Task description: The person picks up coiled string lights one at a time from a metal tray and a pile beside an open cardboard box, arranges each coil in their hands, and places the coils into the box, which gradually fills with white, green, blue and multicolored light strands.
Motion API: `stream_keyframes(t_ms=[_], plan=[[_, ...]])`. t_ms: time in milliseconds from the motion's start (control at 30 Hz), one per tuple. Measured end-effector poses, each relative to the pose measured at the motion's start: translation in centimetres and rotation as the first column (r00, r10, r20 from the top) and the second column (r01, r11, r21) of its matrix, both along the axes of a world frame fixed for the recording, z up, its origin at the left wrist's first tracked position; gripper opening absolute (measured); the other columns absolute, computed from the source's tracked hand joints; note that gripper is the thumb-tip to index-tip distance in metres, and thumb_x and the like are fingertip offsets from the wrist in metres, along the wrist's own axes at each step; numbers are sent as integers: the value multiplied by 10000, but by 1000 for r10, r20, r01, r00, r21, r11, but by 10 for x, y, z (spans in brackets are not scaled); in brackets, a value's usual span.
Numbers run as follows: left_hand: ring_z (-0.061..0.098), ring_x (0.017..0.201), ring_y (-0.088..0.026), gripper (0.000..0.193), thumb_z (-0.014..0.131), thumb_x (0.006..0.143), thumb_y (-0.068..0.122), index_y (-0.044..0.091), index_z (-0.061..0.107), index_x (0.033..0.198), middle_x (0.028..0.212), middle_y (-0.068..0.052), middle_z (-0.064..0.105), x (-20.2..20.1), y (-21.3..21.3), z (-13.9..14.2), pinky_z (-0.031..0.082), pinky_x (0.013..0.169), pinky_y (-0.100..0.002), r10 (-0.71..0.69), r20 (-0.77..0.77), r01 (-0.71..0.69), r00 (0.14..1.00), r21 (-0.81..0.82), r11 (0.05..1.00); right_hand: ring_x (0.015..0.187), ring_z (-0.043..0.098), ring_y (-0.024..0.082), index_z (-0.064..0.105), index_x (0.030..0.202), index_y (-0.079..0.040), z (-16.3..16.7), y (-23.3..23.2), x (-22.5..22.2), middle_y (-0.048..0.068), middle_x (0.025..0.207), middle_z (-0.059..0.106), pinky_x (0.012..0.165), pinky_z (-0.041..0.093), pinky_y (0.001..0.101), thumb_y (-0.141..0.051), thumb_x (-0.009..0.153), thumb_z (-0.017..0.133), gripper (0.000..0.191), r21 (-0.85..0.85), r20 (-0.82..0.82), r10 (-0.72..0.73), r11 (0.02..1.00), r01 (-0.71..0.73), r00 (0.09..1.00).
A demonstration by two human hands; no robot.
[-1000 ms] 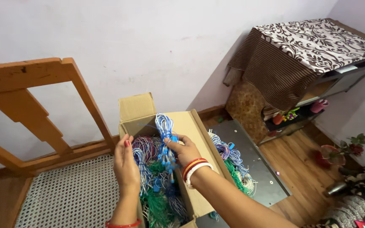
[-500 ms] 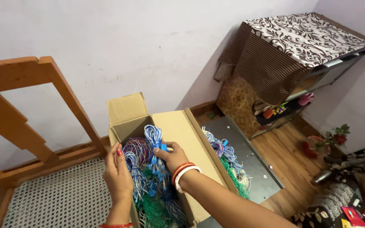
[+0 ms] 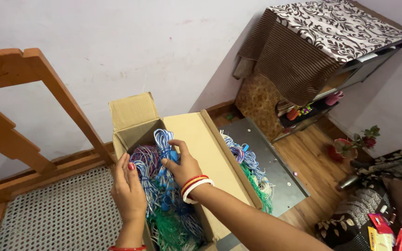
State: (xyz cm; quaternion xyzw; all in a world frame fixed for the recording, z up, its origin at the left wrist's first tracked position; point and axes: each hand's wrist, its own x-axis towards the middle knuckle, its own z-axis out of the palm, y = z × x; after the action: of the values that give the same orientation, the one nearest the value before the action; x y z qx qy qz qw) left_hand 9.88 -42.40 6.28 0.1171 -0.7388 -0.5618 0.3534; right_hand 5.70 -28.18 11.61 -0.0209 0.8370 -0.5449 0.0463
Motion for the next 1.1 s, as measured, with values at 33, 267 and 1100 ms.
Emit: stream_keyframes(t_ms=[33,267,1100], plan=[[636,1283,-316,376,493,1061,153,-19,561,1388,1381,-228,640,0,-1,0,514,1019,-382,1,15,-1,1000,4,1000,729,695,216,518,1355,-200,2,0,-1,111,838,705,681,550,362,-187,884,738,520,22,-37,17,1000,-16,999],[619,1312,-327,386,451,1080,138,-28,531,1419,1397,-251,623,2,-2,-2,499,1049,-389,-16,-1,16,1000,-3,1000,788,702,243,581,1259,-159,-8,-4,-7,124,892,717,743,560,388,-200,887,740,406,39,-22,28,999,-28,999],[548,1389,-345,441,460,1018,-5,-76,453,1453,1472,-287,541,3,-3,-7,434,1140,-406,-36,-48,40,998,73,997,866,709,341,669,1148,-10,-112,-51,-72,203,1103,634,651,618,427,-103,889,590,286,887,-334,501,453,87,798]])
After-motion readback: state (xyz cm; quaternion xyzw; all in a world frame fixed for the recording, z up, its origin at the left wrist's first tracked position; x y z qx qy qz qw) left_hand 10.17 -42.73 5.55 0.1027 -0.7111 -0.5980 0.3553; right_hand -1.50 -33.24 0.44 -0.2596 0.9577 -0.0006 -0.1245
